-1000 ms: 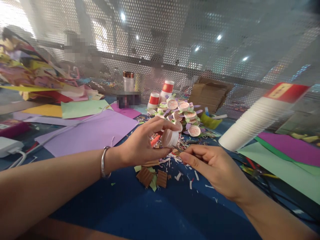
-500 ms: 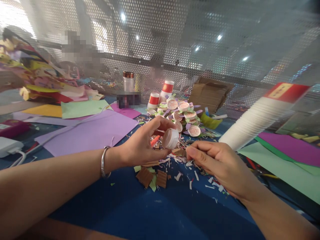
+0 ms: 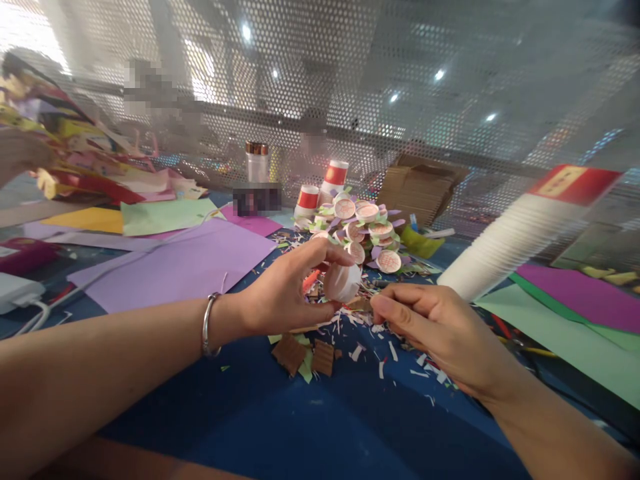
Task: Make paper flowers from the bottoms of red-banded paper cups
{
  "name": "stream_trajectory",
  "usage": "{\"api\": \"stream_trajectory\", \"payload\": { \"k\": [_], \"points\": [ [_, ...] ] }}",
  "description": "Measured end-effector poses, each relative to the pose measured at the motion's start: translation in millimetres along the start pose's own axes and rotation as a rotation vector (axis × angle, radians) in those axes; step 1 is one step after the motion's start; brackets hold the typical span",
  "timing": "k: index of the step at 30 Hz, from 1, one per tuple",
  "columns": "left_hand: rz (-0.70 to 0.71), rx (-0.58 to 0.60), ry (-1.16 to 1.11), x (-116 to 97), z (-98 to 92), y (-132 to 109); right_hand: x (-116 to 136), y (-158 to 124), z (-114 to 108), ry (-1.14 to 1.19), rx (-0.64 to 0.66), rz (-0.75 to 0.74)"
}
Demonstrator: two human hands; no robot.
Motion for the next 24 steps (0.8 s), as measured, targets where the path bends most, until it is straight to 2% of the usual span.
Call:
{"api": "stream_trajectory", "payload": {
  "k": [4,11,24],
  "points": [
    [-0.015,-0.004,-0.022,0,-0.2,1,0,1,0,0.015,0.000,-0.007],
    [-0.127,0.035,-0.204,13,7.1,-1,-1,0,-1,0.017,0.000,0.001],
    [-0.025,0.020,-0.102,2,-0.5,1,1,0,1,-0.023,0.007,-0.020]
  ]
}}
Point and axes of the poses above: each hand's wrist, its own y-axis towards the middle knuckle, its own z-axis out of the palm, x = y × z, the point moved 10 cm from there along y, towards the middle knuckle, and after that the axes turned 4 degrees about z, right-handed, at the moved point
